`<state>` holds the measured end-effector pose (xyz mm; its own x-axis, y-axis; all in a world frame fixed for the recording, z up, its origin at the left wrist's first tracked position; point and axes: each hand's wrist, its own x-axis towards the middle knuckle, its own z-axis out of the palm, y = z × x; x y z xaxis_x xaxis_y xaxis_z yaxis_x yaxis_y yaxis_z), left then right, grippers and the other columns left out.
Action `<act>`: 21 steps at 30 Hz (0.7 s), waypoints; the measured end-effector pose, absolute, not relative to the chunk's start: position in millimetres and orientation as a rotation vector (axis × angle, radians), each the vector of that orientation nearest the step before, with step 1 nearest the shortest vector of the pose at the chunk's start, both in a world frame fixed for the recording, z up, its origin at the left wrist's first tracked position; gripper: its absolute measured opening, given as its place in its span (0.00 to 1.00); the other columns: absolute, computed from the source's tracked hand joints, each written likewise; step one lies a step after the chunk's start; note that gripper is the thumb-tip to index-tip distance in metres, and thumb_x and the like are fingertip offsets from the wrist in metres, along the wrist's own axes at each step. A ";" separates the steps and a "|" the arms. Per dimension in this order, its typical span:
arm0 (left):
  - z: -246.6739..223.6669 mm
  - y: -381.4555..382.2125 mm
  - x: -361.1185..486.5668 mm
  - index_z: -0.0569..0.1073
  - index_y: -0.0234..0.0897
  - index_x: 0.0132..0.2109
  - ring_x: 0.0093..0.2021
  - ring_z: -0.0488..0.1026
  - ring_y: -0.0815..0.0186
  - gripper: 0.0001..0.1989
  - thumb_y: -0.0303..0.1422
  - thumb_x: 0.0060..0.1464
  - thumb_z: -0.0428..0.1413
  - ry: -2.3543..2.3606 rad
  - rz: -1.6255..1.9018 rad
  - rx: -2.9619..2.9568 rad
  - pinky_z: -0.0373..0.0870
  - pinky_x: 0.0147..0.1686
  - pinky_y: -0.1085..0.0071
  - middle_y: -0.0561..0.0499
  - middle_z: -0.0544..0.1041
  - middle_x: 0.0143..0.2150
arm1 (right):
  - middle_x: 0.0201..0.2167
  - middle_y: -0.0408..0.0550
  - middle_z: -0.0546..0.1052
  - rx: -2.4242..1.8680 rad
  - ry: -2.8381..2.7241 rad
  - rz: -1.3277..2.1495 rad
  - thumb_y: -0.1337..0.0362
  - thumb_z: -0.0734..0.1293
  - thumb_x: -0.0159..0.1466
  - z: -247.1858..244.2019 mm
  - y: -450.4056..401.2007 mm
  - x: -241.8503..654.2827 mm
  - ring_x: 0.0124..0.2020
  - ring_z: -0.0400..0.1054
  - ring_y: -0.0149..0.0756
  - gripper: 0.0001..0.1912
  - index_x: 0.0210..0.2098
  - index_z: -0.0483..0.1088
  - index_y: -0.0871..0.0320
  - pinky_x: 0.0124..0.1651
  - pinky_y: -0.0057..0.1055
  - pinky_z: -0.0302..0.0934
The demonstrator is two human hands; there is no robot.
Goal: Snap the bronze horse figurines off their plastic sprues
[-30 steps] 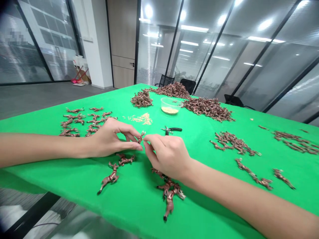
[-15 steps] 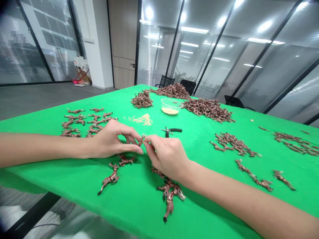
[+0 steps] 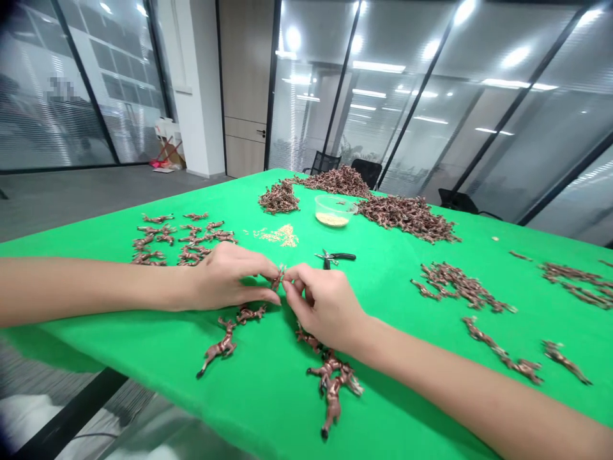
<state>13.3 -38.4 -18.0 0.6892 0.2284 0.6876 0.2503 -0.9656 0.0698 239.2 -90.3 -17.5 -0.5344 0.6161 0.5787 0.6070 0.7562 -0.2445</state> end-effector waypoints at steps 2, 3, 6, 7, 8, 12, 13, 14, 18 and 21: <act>-20.1 -35.5 12.1 0.78 0.34 0.40 0.32 0.80 0.66 0.15 0.43 0.58 0.63 -0.307 -1.093 -2.749 0.73 0.32 0.75 0.47 0.83 0.35 | 0.20 0.39 0.68 -0.935 -2.280 0.101 0.66 0.61 0.69 -16.9 -90.6 238.6 0.18 0.59 0.27 0.06 0.36 0.68 0.57 0.24 0.26 0.52; -20.4 -34.8 11.7 0.78 0.34 0.41 0.32 0.80 0.66 0.15 0.43 0.60 0.62 -0.275 -1.075 -2.706 0.73 0.32 0.75 0.47 0.83 0.35 | 0.19 0.38 0.68 -0.938 -2.272 0.141 0.66 0.61 0.69 -16.6 -90.6 238.4 0.18 0.58 0.27 0.06 0.36 0.68 0.57 0.24 0.26 0.52; -19.2 -35.7 11.2 0.77 0.34 0.42 0.32 0.81 0.65 0.16 0.44 0.62 0.59 -0.253 -1.046 -2.644 0.72 0.31 0.74 0.46 0.84 0.37 | 0.19 0.38 0.66 -0.952 -2.246 0.252 0.65 0.61 0.70 -15.2 -89.8 238.2 0.18 0.59 0.27 0.07 0.35 0.68 0.58 0.24 0.27 0.53; -18.7 -36.3 11.3 0.77 0.34 0.42 0.33 0.81 0.65 0.16 0.44 0.63 0.59 -0.260 -1.036 -2.644 0.72 0.31 0.74 0.46 0.84 0.38 | 0.19 0.38 0.67 -0.964 -2.242 0.283 0.64 0.61 0.70 -14.5 -89.4 238.2 0.19 0.59 0.28 0.07 0.35 0.68 0.57 0.24 0.27 0.53; -18.4 -36.8 11.4 0.77 0.34 0.42 0.33 0.81 0.65 0.15 0.43 0.63 0.58 -0.271 -1.026 -2.652 0.73 0.32 0.74 0.46 0.84 0.38 | 0.19 0.39 0.68 -0.981 -2.238 0.313 0.64 0.61 0.70 -13.6 -89.0 238.1 0.19 0.60 0.28 0.07 0.36 0.68 0.57 0.24 0.27 0.53; -19.2 -35.8 12.3 0.77 0.34 0.43 0.35 0.81 0.65 0.14 0.43 0.62 0.60 -0.339 -1.043 -2.716 0.72 0.33 0.76 0.47 0.84 0.40 | 0.20 0.41 0.70 -1.040 -2.227 0.414 0.62 0.61 0.70 -10.4 -88.9 237.8 0.20 0.62 0.30 0.09 0.35 0.68 0.58 0.24 0.28 0.53; -19.6 -35.1 12.6 0.77 0.35 0.43 0.36 0.81 0.65 0.14 0.42 0.61 0.61 -0.346 -1.059 -2.743 0.72 0.33 0.76 0.47 0.84 0.40 | 0.20 0.41 0.71 -1.048 -2.230 0.413 0.62 0.61 0.70 -10.2 -89.3 237.7 0.20 0.62 0.30 0.09 0.35 0.68 0.58 0.24 0.28 0.53; -19.9 -34.5 12.9 0.77 0.35 0.43 0.36 0.81 0.65 0.14 0.42 0.61 0.61 -0.350 -1.073 -2.777 0.72 0.34 0.76 0.47 0.84 0.39 | 0.20 0.41 0.70 -1.055 -2.233 0.401 0.63 0.61 0.70 -10.3 -89.7 237.6 0.20 0.62 0.30 0.09 0.35 0.69 0.59 0.24 0.28 0.54; -19.7 -33.7 14.1 0.78 0.33 0.43 0.37 0.81 0.65 0.12 0.39 0.59 0.63 -0.355 -1.120 -2.910 0.74 0.38 0.76 0.46 0.83 0.38 | 0.19 0.40 0.69 -1.051 -2.232 0.303 0.65 0.62 0.69 -14.0 -89.3 237.5 0.19 0.60 0.28 0.07 0.35 0.69 0.59 0.25 0.27 0.53; -19.7 -34.4 14.8 0.78 0.33 0.43 0.36 0.81 0.65 0.10 0.37 0.60 0.61 -0.378 -1.148 -2.935 0.75 0.37 0.75 0.46 0.83 0.38 | 0.19 0.38 0.68 -0.974 -2.214 0.191 0.67 0.62 0.68 -19.0 -86.6 238.0 0.18 0.58 0.26 0.06 0.35 0.70 0.59 0.25 0.26 0.52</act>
